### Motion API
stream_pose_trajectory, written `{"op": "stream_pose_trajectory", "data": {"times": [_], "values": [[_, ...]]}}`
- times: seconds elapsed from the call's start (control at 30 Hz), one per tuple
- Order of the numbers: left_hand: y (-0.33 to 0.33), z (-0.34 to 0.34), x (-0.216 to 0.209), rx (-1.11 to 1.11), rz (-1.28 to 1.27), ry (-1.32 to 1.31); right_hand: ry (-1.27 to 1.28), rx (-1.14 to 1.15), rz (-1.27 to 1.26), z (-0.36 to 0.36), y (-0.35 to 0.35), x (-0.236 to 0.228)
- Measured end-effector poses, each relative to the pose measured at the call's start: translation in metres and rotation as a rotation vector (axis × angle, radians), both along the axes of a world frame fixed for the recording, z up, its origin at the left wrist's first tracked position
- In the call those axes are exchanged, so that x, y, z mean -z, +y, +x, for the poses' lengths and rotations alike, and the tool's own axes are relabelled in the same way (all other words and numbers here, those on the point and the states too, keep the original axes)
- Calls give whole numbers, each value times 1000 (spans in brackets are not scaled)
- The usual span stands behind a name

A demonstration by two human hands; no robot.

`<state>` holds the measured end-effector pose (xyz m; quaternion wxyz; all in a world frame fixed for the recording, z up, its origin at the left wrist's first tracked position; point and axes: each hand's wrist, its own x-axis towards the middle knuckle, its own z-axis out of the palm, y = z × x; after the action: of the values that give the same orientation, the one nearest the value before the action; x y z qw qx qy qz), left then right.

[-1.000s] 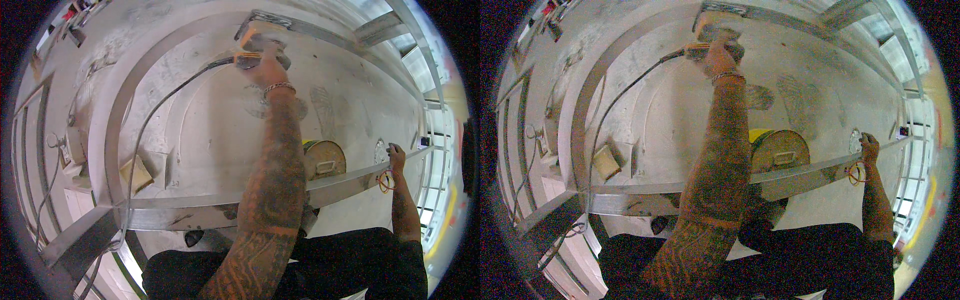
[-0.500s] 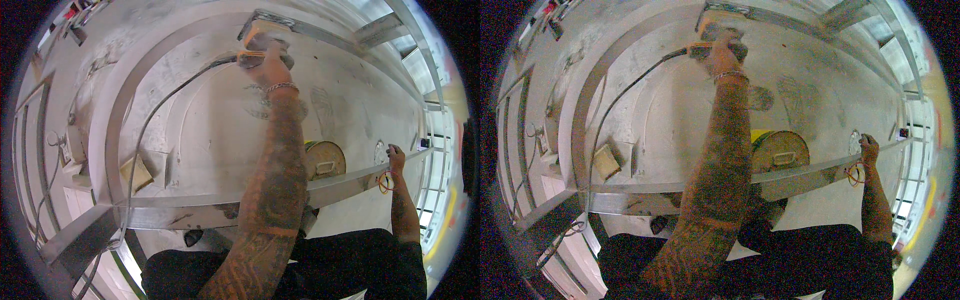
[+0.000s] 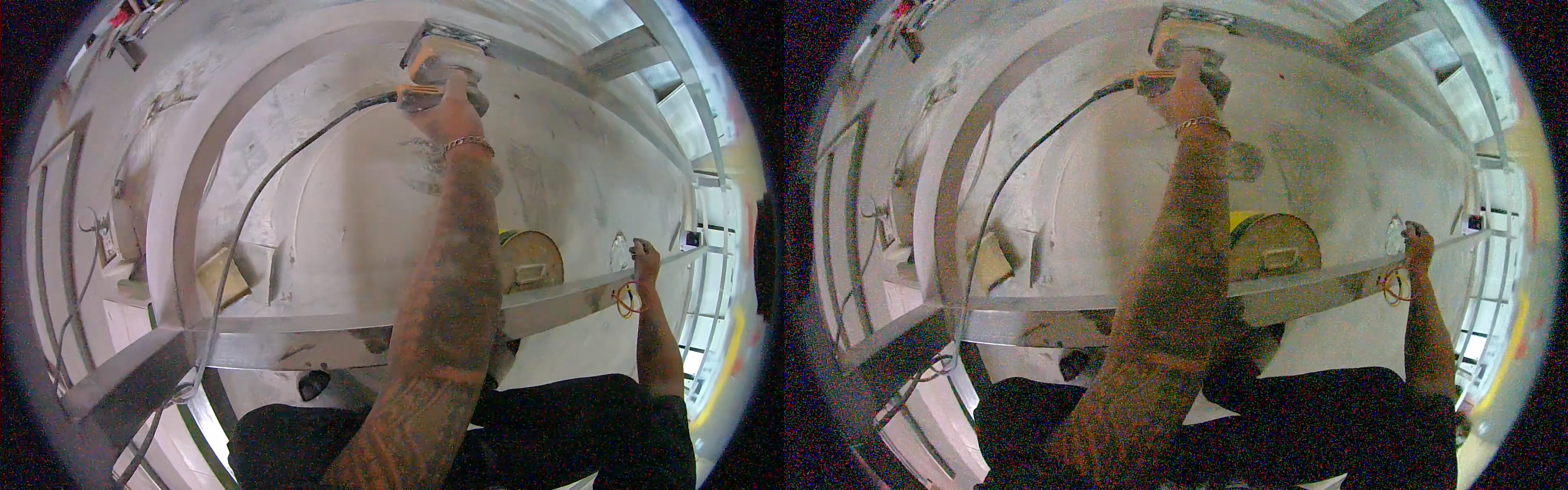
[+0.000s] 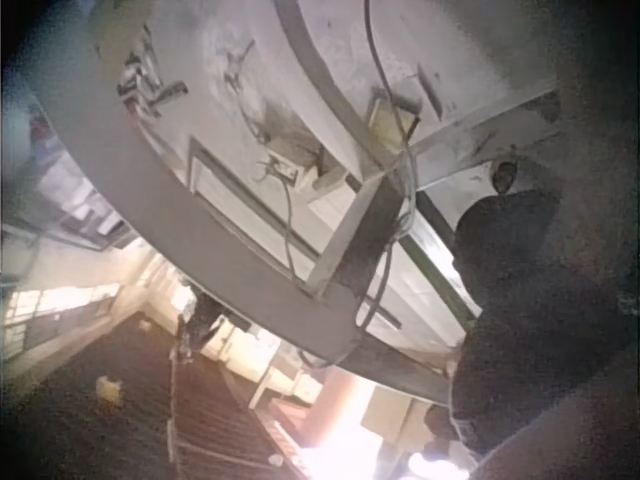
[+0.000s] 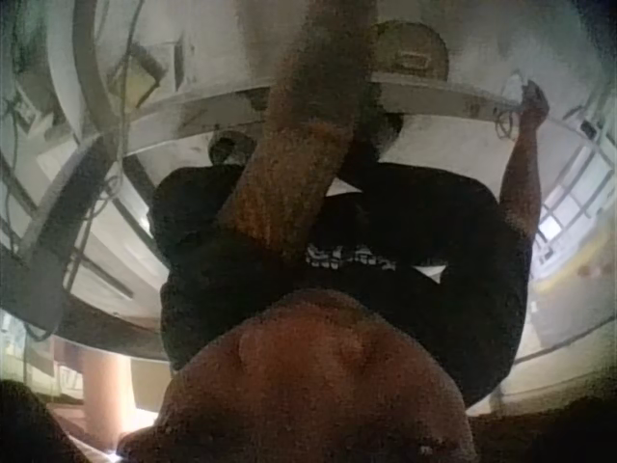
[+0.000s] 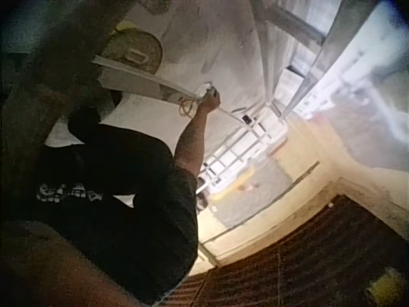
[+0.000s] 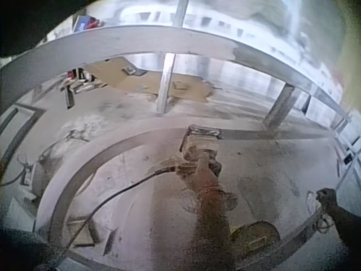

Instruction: The person prepares a power sander by hand and uses it to sand the inner surface of a white circular fixture.

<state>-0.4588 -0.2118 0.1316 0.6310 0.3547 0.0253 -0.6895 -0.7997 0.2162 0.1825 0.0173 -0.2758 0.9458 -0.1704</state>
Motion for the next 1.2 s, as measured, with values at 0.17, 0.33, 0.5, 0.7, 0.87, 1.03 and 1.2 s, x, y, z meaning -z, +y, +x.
{"op": "stream_pose_trajectory", "data": {"times": [0.17, 0.33, 0.5, 0.7, 0.87, 1.03, 1.2], "values": [[-16, 20, 7, 55, -26, -97, -34, -32, -37, 6, -6, 7], [-18, 34, -2, -113, 68, -92, 7, -28, -17, -2, 0, 4], [-27, 50, 0, -179, 71, -31, -29, -37, -41, -3, 2, 3], [-26, 45, -5, -164, 60, 17, -7, -24, -36, 4, -2, 0], [-18, 31, -5, -100, 29, 27, -1, -7, -14, 9, -6, 2], [-6, 19, -15, -41, 11, 16, 4, -29, -64, 11, -4, 1], [1, 12, -21, 15, 63, -105, -10, -35, -24, 10, -6, -3]]}}
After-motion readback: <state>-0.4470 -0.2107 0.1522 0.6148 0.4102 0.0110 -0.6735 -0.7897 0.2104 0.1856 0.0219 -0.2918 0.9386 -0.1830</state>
